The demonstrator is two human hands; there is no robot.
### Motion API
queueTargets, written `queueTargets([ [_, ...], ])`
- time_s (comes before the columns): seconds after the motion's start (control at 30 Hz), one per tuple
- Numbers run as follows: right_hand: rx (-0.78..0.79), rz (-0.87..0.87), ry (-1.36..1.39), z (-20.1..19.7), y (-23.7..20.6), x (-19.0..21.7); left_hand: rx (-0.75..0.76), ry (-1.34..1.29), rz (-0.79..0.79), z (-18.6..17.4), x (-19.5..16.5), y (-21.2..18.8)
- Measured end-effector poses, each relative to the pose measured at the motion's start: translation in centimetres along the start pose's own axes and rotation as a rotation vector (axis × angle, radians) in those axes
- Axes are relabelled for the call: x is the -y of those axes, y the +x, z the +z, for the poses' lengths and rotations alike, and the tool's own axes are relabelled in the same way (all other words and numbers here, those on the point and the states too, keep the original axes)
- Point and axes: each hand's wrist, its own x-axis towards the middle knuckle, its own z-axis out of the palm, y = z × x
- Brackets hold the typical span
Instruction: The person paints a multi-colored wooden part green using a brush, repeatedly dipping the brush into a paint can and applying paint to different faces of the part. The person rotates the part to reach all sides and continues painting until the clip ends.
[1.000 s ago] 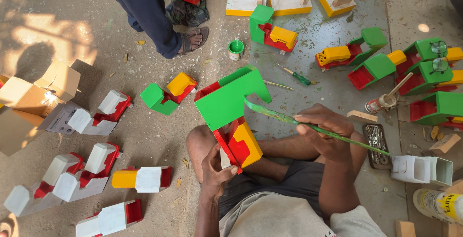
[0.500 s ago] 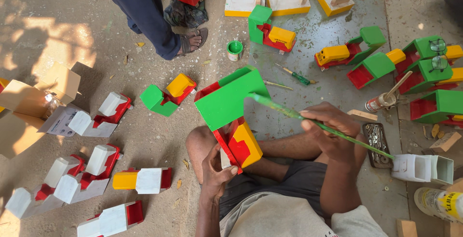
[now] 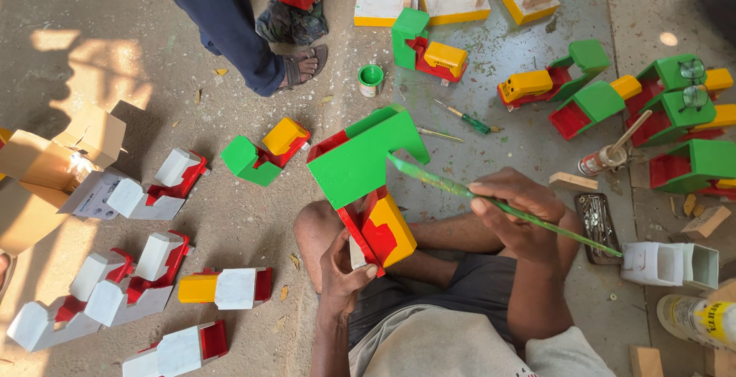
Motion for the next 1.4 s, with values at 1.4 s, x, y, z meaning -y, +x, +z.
queueTargets([
  [1.4,-0.687,0.115,0.586,-4.2,-8.6,-6.3,0.208,-0.004,-0.136,0.1,5.5,4.1],
])
